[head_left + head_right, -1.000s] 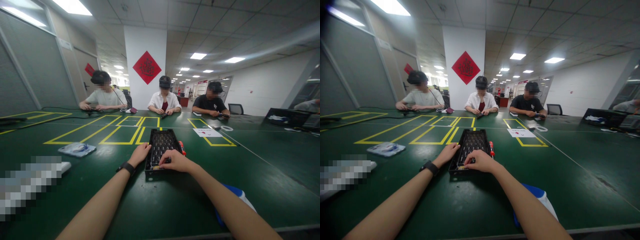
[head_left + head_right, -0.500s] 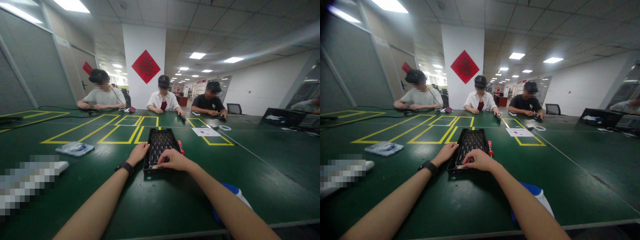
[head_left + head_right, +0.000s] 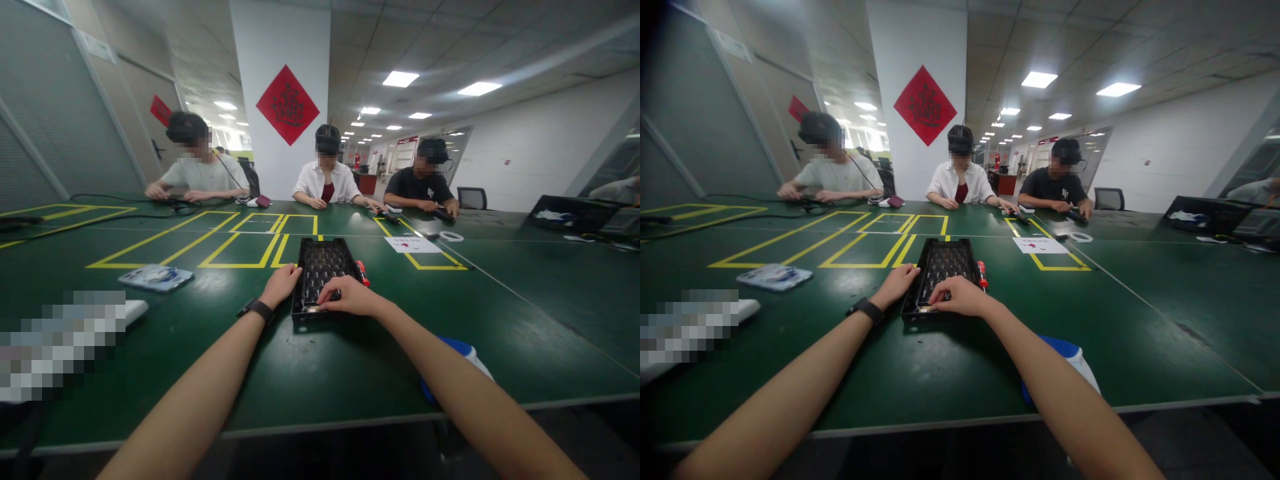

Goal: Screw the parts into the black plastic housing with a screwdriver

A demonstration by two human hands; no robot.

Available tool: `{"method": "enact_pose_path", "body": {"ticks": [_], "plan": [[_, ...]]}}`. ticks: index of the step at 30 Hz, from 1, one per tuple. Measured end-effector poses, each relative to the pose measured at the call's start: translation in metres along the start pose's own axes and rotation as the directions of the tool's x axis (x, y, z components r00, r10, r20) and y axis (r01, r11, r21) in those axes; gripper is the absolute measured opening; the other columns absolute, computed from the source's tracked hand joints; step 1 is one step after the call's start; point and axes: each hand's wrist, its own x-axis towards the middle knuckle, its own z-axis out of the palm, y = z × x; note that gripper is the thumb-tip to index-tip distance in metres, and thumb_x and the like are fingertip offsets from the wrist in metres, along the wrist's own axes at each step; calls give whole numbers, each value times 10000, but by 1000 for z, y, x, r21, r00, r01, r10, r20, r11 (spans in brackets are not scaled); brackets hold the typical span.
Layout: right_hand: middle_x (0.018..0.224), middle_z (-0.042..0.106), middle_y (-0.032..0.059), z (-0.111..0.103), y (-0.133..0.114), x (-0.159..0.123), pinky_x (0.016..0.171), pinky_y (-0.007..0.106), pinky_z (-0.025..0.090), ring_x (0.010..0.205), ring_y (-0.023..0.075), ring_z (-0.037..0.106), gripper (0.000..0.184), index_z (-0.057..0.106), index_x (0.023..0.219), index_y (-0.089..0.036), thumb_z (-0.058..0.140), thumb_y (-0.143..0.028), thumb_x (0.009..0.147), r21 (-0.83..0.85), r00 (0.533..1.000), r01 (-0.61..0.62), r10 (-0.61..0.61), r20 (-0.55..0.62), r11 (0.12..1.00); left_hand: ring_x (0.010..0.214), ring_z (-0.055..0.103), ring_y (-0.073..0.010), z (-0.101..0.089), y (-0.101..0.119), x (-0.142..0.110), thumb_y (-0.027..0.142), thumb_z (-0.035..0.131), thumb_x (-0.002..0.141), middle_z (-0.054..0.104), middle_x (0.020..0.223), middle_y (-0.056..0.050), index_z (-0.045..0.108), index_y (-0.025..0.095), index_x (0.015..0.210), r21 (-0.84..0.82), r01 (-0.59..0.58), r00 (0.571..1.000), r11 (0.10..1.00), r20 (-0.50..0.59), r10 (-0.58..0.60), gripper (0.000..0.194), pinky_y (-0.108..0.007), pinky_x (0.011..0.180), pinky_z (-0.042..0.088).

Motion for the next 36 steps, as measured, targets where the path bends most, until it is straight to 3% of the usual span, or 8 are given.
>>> {"method": "enact_pose_path", "body": {"ticks": [7, 36], "plan": [[859, 697, 42, 0, 0, 1, 792, 259, 461, 826, 148, 629, 182, 693, 850, -156, 649, -284, 729, -26, 1000, -1, 1, 1, 1000, 598, 451, -140, -1, 2, 0, 383, 369, 848, 485, 607, 2, 389, 192, 580, 3, -8, 1000, 1000, 7, 8, 330, -248, 568, 299], [805, 693, 41, 4, 6, 1, 729, 241, 474, 737, 129, 643, 228, 667, 917, -138, 651, -270, 731, 18, 1000, -25, 25, -5, 1000, 601, 445, -143, 0, -1, -1, 386, 369, 845, 497, 616, -4, 404, 192, 590, 5, 8, 1000, 1000, 2, -8, 322, -253, 553, 272]]}}
